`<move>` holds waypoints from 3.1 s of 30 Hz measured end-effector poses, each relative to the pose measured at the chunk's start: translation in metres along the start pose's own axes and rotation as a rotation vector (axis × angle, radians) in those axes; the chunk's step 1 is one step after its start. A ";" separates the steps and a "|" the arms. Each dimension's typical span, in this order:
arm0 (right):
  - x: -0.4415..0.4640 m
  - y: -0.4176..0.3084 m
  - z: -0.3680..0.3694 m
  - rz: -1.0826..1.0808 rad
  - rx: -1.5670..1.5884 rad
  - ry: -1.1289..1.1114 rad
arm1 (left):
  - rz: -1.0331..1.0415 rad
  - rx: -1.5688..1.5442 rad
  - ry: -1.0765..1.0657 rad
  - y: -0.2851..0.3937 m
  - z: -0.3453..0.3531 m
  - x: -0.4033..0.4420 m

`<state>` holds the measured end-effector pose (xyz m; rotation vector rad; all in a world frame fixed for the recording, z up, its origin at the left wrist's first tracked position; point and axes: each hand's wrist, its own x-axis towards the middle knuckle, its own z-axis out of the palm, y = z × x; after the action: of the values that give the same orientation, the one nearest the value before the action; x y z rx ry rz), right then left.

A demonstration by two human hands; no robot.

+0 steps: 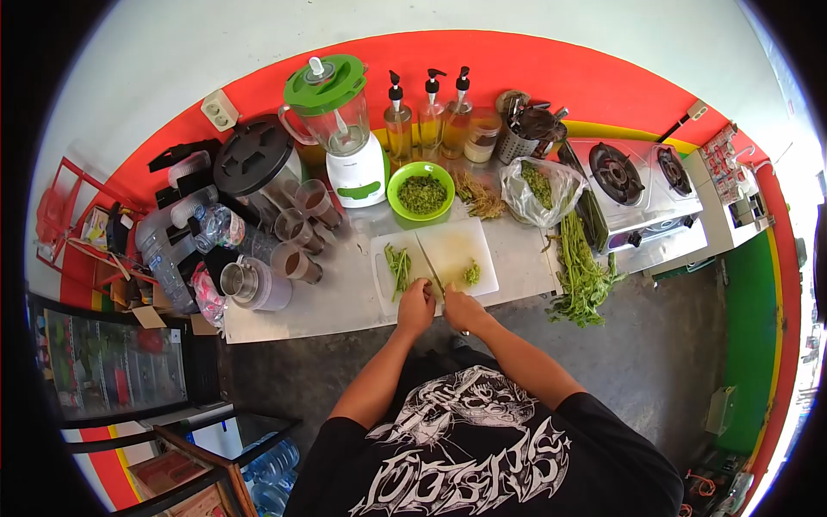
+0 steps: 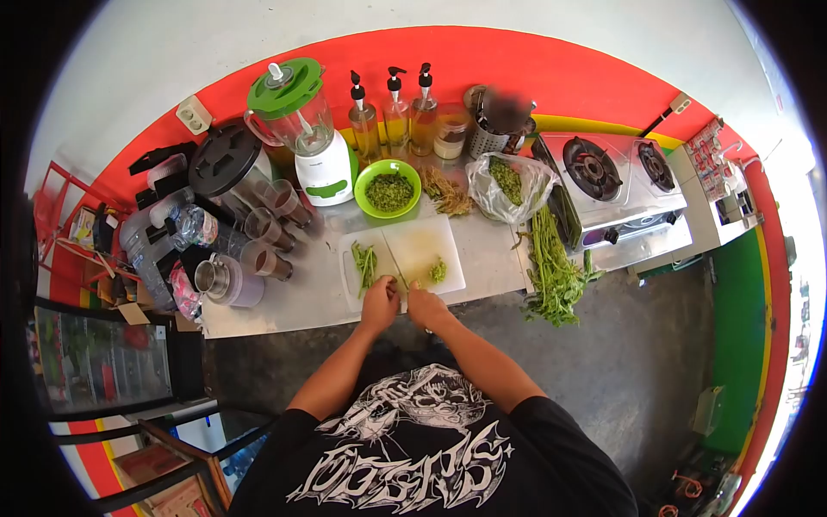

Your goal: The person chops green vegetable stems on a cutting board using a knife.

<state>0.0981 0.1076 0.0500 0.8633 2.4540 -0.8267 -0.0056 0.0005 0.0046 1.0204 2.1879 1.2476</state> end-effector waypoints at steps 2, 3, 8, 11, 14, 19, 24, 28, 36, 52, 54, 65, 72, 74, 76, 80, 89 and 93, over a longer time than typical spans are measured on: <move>-0.005 0.007 0.012 0.013 0.057 0.031 | -0.076 -0.059 -0.001 -0.001 0.001 -0.003; -0.009 0.009 0.015 -0.005 0.037 0.039 | -0.015 0.024 0.007 -0.001 0.002 -0.002; -0.017 0.010 0.016 -0.026 -0.003 -0.004 | 0.008 0.107 0.052 -0.001 0.009 -0.001; -0.015 0.011 0.023 -0.001 -0.034 0.004 | 0.097 0.159 0.086 -0.005 0.011 -0.004; -0.005 0.011 0.016 0.009 -0.024 0.011 | 0.141 0.183 0.111 0.000 0.009 -0.005; -0.009 0.000 0.012 0.042 0.062 0.138 | 0.084 0.027 0.026 -0.001 -0.003 -0.011; -0.025 0.003 0.023 -0.020 0.045 0.037 | 0.000 -0.020 0.104 0.000 -0.038 -0.024; -0.025 0.024 0.025 0.014 0.051 0.114 | -0.011 0.016 0.156 -0.008 -0.061 -0.025; -0.030 0.053 0.009 0.118 0.096 0.201 | -0.104 0.099 0.249 -0.040 -0.064 -0.022; -0.041 0.065 0.007 0.099 0.169 0.213 | -0.215 -0.089 0.311 -0.034 -0.064 -0.016; -0.045 0.066 0.004 0.072 0.184 0.214 | -0.250 -0.354 0.342 -0.028 -0.068 -0.014; -0.042 0.063 -0.001 -0.030 0.182 0.199 | -0.218 -0.645 0.260 0.059 -0.105 0.013; -0.031 0.065 0.005 -0.060 0.213 0.250 | -0.122 -0.672 0.192 0.098 -0.123 0.020; -0.032 0.065 0.005 -0.073 0.210 0.265 | -0.093 -0.698 0.173 0.109 -0.129 0.018; -0.030 0.063 0.005 -0.073 0.221 0.271 | -0.032 -0.704 0.049 0.116 -0.135 0.017; -0.028 0.061 0.006 -0.065 0.243 0.264 | -0.075 -0.703 -0.020 0.103 -0.139 0.005; -0.024 0.054 0.015 -0.049 0.252 0.244 | -0.307 -0.256 0.045 -0.019 -0.126 -0.039; -0.028 0.049 0.014 -0.052 0.247 0.233 | -0.262 -0.079 0.182 -0.041 -0.121 -0.048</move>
<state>0.1536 0.1176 0.0357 1.0383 2.6198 -1.1231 -0.0704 -0.1168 0.0309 0.5857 2.2962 1.3340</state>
